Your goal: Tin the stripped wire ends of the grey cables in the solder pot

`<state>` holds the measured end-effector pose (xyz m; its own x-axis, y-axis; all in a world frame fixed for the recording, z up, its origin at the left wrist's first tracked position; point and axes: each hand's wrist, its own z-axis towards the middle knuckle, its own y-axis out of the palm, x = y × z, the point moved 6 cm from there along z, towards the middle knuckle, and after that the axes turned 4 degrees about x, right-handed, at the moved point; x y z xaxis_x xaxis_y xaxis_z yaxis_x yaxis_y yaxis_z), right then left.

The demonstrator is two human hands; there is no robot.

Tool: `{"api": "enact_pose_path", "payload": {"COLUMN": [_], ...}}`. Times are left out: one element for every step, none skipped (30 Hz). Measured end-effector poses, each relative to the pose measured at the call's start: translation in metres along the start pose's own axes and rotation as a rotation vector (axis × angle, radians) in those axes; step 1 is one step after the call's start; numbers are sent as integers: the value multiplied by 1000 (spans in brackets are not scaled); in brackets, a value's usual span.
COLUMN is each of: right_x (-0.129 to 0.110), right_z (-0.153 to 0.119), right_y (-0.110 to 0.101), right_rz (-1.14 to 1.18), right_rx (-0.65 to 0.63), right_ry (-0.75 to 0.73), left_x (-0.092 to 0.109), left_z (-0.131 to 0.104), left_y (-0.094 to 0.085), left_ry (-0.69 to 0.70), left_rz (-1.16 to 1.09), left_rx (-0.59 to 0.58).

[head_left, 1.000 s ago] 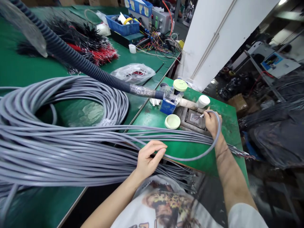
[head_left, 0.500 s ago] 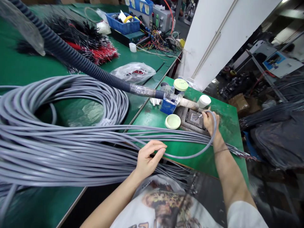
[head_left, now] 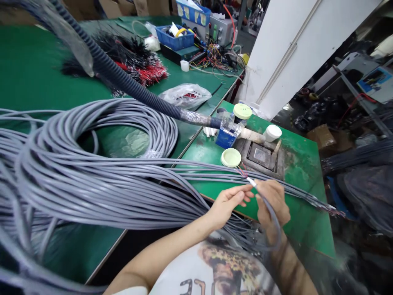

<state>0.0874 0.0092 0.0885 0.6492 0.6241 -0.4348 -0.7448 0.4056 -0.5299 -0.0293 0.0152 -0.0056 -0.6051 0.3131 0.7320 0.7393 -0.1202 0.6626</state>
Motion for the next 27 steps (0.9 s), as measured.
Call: {"api": "enact_pose_path", "payload": {"right_x": [-2,-1,0,2,3,4,4,4,4,3,2,2,1,1,1,0,0,0,0,0,0,0,0,1,2,5,8], "right_z": [-10,-20,-29,-37,-44,-49,-54,-57,-60,-61,-63,-63,-64,-65,-66,-68,-69,-71,-72,-74,-76,-78,-79,-80,-80,-79,-78], "right_y": [3,6,8,9,9,9,10,9,9,9,9,8,8,8,7,7,6,6,6,6,6,7,7,7,6,4,3], "right_rz": [2,-9,-21,-27,-24,-14,3,19,32,44,55,62,66,69,71,72,71,72,75,77,84,101,131,170,207,238,265], "right_rx": [-1,-4,-5,-12,-19,-26,-40,-48,-57,-67,-73,-79,-84,-86,-87,-87,-87,-90,-94,-99,-110,-123,-138,-150,-154,-156,-158], "right_ry": [1,11,26,43,55,60,59,53,45,39,32,26,17,8,-3,-11,-19,-24,-27,-24,-18,-9,4,29,75,151,245], "left_x": [-1,0,2,4,7,11,14,17,20,22,24,25,26,27,27,27,26,25,23,21,20,19,19,19,19,20,20], "left_z": [1,1,1,0,-2,-4,-6,-8,-9,-10,-11,-12,-13,-14,-15,-16,-17,-18,-19,-20,-20,-20,-20,-20,-20,-20,-21], "left_y": [3,4,3,2,2,1,0,0,1,2,3,4,6,7,8,9,10,10,9,9,8,8,7,7,7,7,7], "left_ry": [16,35,54,70,87,106,125,144,163,181,197,210,221,231,238,243,247,245,239,232,225,222,219,218,218,216,215], "left_rz": [-15,-7,21,63,110,154,192,223,244,260,273,284,294,306,319,332,339,340,335,325,311,300,297,304,319,341,368], "left_rx": [14,37,63,87,106,120,127,127,125,119,109,97,83,69,57,48,45,42,43,47,52,58,61,65,71,76,83]}}
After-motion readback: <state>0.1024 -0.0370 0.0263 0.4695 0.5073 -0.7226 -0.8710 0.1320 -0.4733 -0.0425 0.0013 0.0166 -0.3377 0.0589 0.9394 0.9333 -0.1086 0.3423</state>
